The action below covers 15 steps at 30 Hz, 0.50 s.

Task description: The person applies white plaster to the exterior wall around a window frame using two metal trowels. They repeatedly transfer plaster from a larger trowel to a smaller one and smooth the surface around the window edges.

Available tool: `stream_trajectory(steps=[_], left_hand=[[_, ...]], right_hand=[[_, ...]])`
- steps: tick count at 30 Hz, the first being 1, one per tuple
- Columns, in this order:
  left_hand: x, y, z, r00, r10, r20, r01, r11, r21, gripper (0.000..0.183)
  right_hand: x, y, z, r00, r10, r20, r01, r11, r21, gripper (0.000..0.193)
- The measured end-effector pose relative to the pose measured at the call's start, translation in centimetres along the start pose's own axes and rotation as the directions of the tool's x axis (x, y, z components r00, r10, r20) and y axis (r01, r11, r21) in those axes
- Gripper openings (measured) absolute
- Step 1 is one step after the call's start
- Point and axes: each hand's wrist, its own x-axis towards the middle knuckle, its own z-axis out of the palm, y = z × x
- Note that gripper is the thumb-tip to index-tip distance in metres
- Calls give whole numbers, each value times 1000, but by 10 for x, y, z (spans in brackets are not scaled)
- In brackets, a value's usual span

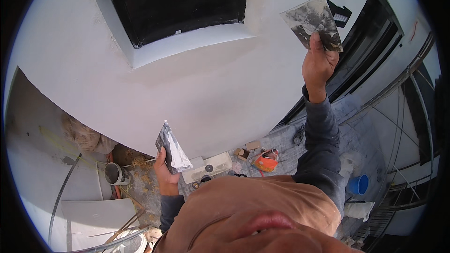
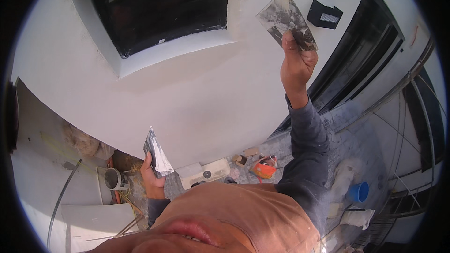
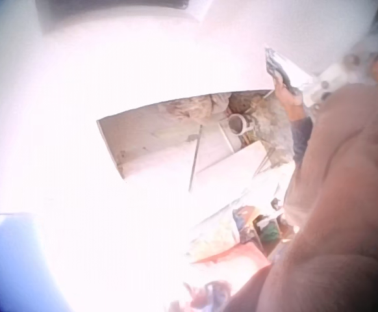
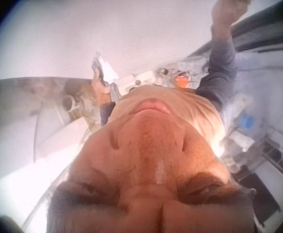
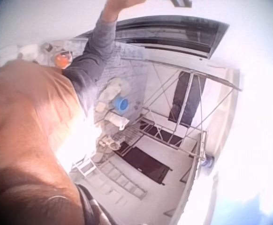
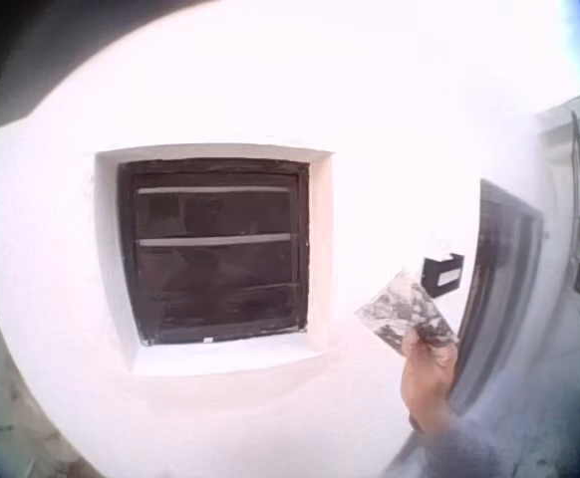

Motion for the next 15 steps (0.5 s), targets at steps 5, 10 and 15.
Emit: stream_trajectory(steps=[5,10,15], left_hand=[[5,-29,68,996,-56,-69,48,993,-111,28],[-6,-22,97,995,-91,38,96,981,-169,28],[14,39,72,968,250,4,-244,950,-196,37]], right_hand=[[-150,-28,64,792,81,606,-2,991,-130,48],[-201,-29,62,667,499,553,-264,853,-451,57],[-144,-8,10,866,330,375,40,703,-710,60]])
